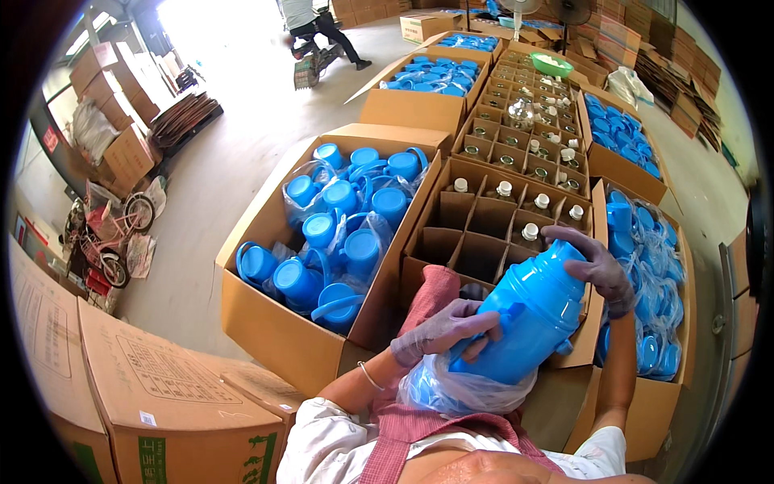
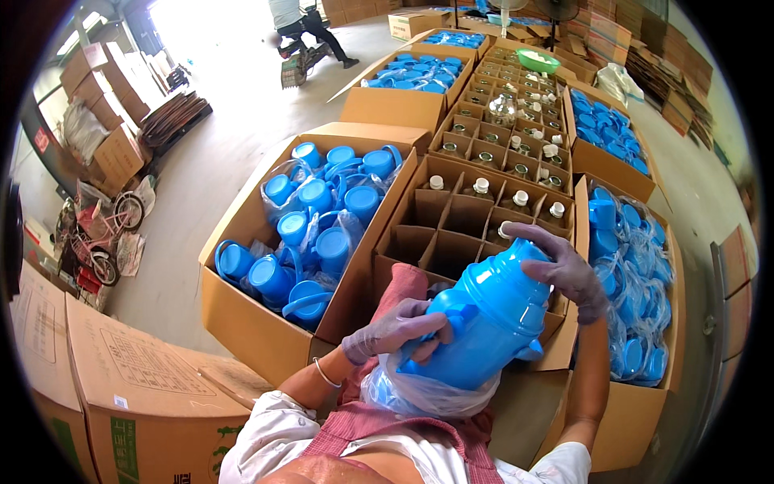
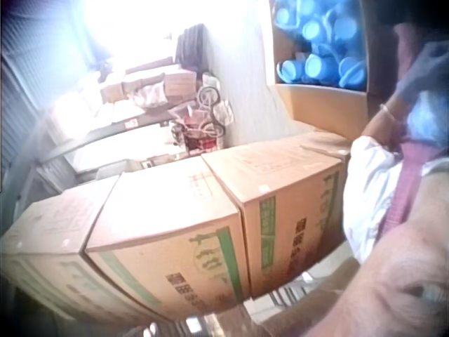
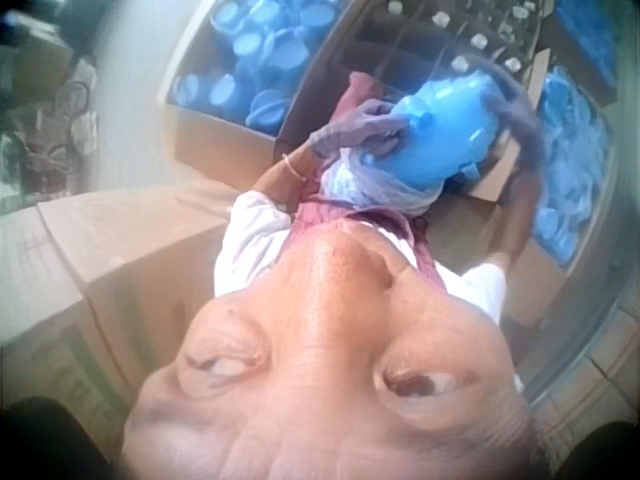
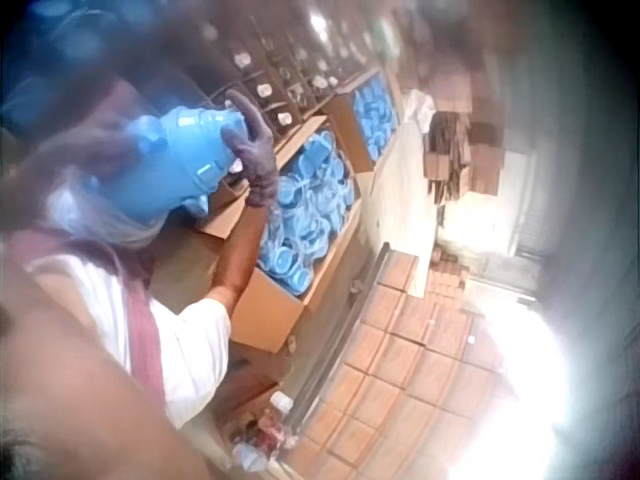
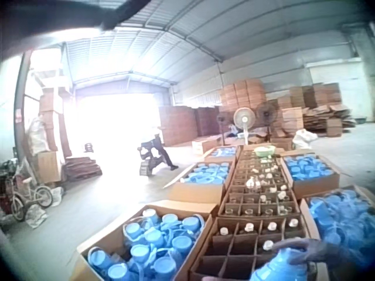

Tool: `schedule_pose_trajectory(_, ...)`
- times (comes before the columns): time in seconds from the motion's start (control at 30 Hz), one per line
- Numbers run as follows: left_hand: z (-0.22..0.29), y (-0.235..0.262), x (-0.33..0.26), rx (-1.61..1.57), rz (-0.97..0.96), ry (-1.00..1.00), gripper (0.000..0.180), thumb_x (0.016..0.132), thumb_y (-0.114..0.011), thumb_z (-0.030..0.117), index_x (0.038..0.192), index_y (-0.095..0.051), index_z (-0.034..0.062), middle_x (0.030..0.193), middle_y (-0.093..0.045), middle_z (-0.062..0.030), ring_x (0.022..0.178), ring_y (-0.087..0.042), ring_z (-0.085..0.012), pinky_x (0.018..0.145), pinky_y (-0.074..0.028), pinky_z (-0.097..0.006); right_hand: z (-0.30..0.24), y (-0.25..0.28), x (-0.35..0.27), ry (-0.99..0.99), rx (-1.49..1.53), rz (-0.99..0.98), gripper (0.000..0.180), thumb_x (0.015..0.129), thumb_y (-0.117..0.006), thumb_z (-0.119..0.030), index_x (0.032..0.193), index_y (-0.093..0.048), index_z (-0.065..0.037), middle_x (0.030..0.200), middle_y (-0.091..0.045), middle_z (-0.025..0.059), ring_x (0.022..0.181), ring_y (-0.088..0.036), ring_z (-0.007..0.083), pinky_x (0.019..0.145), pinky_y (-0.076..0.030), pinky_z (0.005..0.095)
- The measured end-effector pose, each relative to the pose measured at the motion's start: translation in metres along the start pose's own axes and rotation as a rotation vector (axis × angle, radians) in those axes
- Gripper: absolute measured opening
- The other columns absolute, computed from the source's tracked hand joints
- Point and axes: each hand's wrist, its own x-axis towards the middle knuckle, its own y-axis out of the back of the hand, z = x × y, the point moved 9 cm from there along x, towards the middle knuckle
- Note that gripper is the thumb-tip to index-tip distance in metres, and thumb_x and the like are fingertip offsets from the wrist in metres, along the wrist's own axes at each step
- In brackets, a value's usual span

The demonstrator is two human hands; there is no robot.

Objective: The person assembles thermos bottles by hand, inserting glass liners into blue plastic casings, attaching the top components, and placing the finished bottles into partitioned cardboard boxes.

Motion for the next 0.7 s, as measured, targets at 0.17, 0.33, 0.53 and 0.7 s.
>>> schedule_pose_trajectory(0.17,0.006,-0.047,-0.006,0.649,-0.004,-0.346,0.040,0.097,-0.059,0.033,0.117,-0.059,-0.0010,0.086,-0.063,-0.0071,0.076,-0.060,-0.0125,0.071,-0.048,-0.026,0.039,0.003,0.024,-0.362,-0.354,0.159,0.052,0.088,-0.068,-0.037,0.128,-0.061,-0.005,0.129,-0.060,0.0162,0.123,-0.055,0.0271,0.103,-0.042,0.0362)
schedule_pose_trajectory(0.33,-0.002,-0.011,-0.018,-0.059,-0.213,-0.111,0.045,0.097,-0.057,0.044,0.112,-0.063,0.0012,0.069,-0.060,-0.0025,0.058,-0.058,-0.0097,0.052,-0.047,-0.026,-0.034,-0.012,0.012,0.168,-0.093,-0.015,0.054,0.085,-0.071,-0.035,0.128,-0.062,-0.005,0.137,-0.054,0.0165,0.126,-0.052,0.0268,0.105,-0.042,0.0378)
schedule_pose_trajectory(0.53,-0.024,-0.042,-0.011,0.703,-0.059,-0.282,0.039,0.097,-0.060,0.032,0.124,-0.056,0.0044,0.106,-0.060,-0.0078,0.104,-0.058,-0.0170,0.093,-0.045,-0.033,0.006,-0.022,0.035,-0.166,-0.445,0.068,0.060,0.081,-0.072,-0.043,0.127,-0.062,-0.005,0.128,-0.057,0.0159,0.124,-0.053,0.0286,0.104,-0.042,0.0396)
schedule_pose_trajectory(0.7,-0.017,0.005,-0.028,-0.056,-0.078,0.038,0.047,0.093,-0.062,0.047,0.111,-0.061,0.0031,0.096,-0.062,-0.0135,0.088,-0.061,-0.0192,0.085,-0.047,-0.038,-0.042,-0.017,0.016,0.250,0.001,-0.050,0.068,0.078,-0.070,-0.052,0.127,-0.062,-0.006,0.125,-0.060,0.0179,0.117,-0.057,0.0314,0.103,-0.043,0.0402)
